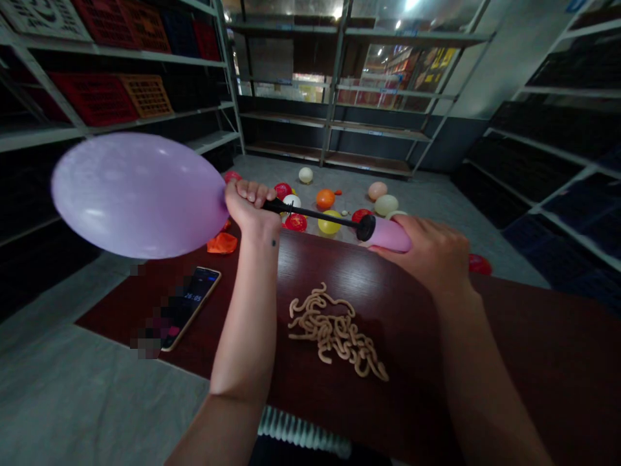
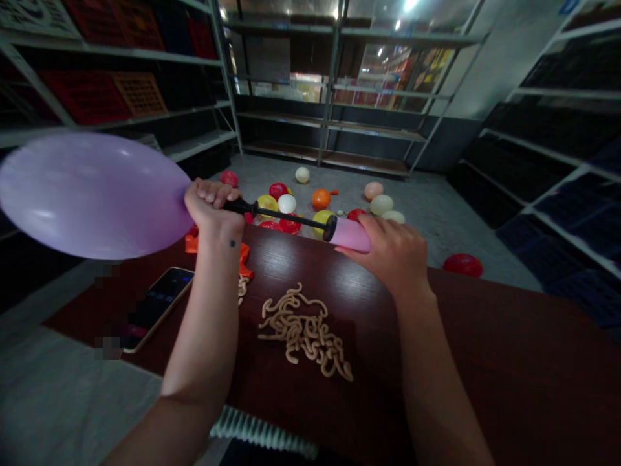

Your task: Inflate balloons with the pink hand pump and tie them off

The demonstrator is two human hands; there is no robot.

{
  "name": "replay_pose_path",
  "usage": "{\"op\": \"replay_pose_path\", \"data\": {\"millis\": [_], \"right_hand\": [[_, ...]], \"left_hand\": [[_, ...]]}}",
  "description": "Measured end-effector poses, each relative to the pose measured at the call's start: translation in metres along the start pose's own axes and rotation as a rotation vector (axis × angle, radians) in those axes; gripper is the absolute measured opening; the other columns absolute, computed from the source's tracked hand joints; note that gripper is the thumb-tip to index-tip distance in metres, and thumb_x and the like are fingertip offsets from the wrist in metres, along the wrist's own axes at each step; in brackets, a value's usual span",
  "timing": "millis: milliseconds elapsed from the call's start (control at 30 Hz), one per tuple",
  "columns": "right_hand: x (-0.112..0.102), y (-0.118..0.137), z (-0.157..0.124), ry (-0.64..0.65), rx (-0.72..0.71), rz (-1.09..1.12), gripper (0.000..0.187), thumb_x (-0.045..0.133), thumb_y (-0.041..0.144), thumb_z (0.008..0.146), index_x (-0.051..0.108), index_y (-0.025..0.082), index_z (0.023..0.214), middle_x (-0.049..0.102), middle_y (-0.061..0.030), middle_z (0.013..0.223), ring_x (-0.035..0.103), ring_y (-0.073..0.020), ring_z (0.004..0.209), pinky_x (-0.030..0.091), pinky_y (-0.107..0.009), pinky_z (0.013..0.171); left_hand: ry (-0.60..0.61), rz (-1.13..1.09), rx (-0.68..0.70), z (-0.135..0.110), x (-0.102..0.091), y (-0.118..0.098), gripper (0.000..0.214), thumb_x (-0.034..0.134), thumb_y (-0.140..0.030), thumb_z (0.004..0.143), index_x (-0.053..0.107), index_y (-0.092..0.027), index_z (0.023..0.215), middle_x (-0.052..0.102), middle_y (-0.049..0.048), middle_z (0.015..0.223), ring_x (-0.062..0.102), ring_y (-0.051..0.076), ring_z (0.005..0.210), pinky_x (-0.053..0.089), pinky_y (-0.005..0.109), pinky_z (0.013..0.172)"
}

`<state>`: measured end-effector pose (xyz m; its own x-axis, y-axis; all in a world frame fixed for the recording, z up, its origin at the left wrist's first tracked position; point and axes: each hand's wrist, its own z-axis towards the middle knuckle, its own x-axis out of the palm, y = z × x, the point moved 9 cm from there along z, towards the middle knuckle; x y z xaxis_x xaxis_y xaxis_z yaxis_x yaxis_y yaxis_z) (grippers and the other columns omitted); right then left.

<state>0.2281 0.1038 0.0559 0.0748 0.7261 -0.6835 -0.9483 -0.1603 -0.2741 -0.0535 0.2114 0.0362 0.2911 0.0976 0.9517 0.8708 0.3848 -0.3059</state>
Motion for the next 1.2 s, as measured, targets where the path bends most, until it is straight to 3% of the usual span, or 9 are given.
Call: {"op": "replay_pose_path", "data": {"millis": [167,300,467,633,867,1000,1200], "right_hand": [[-0.012,-0.013,-0.002,-0.009,0.027,-0.056,0.045,0.061,0.055,0.085,0.067,0.017,0.107,0.072,-0.0108,0.084,0.063,-0.0242,0.071,0.034,-0.034,0.063],[-0.021,-0.020,-0.003,-0.007,0.059,-0.034,0.041,0.058,0.055,0.085,0.066,0.018,0.100,0.071,-0.0107,0.085,0.061,-0.0248,0.075,0.034,-0.035,0.066],[-0.036,-0.002,0.003,-0.010,0.027,0.001,0.037,0.057,0.049,0.085,0.066,0.016,0.098,0.069,-0.0111,0.083,0.059,-0.0249,0.076,0.031,-0.035,0.066],[-0.038,0.019,0.006,-0.008,0.009,0.029,0.033,0.056,0.047,0.087,0.064,0.016,0.095,0.069,-0.0106,0.082,0.059,-0.0244,0.074,0.030,-0.035,0.064],[-0.036,0.018,0.008,0.011,-0.011,0.068,0.037,0.056,0.054,0.088,0.064,0.018,0.090,0.071,-0.0090,0.082,0.060,-0.0222,0.073,0.029,-0.033,0.061],[-0.028,0.013,0.007,0.025,-0.001,0.095,0.042,0.063,0.058,0.083,0.066,0.018,0.093,0.072,-0.0088,0.083,0.061,-0.0215,0.071,0.030,-0.032,0.061],[-0.021,0.001,0.003,0.004,0.008,0.101,0.054,0.059,0.067,0.082,0.070,0.018,0.103,0.073,-0.0092,0.083,0.064,-0.0231,0.072,0.034,-0.033,0.063]], "left_hand": [[0.139,0.056,0.088,-0.019,0.022,0.005,0.052,0.037,-0.022,0.100,0.013,-0.020,0.054,0.018,-0.0058,0.043,0.018,0.008,0.033,0.026,0.025,0.043],[0.145,0.035,0.104,-0.039,0.030,0.014,0.051,0.030,-0.019,0.101,0.011,-0.019,0.054,0.016,-0.0054,0.044,0.016,0.008,0.034,0.026,0.025,0.043],[0.228,0.109,0.070,-0.073,0.048,0.036,0.054,0.036,-0.023,0.102,0.011,-0.019,0.054,0.013,-0.0059,0.044,0.014,0.008,0.035,0.026,0.024,0.042],[0.167,0.122,-0.026,-0.097,0.050,0.058,0.052,0.027,-0.023,0.104,0.009,-0.018,0.055,0.011,-0.0065,0.044,0.013,0.006,0.035,0.025,0.021,0.041],[0.204,0.160,-0.052,-0.090,0.047,0.059,0.053,0.028,-0.023,0.103,0.009,-0.019,0.054,0.013,-0.0062,0.042,0.014,0.007,0.034,0.027,0.021,0.041],[0.162,0.195,-0.086,-0.080,0.042,0.059,0.056,0.034,-0.029,0.104,0.012,-0.018,0.054,0.015,-0.0068,0.041,0.015,0.006,0.033,0.028,0.020,0.042],[0.188,0.166,-0.048,-0.061,0.044,0.036,0.057,0.040,-0.030,0.102,0.012,-0.019,0.054,0.016,-0.0070,0.040,0.016,0.006,0.033,0.027,0.021,0.041]]}}
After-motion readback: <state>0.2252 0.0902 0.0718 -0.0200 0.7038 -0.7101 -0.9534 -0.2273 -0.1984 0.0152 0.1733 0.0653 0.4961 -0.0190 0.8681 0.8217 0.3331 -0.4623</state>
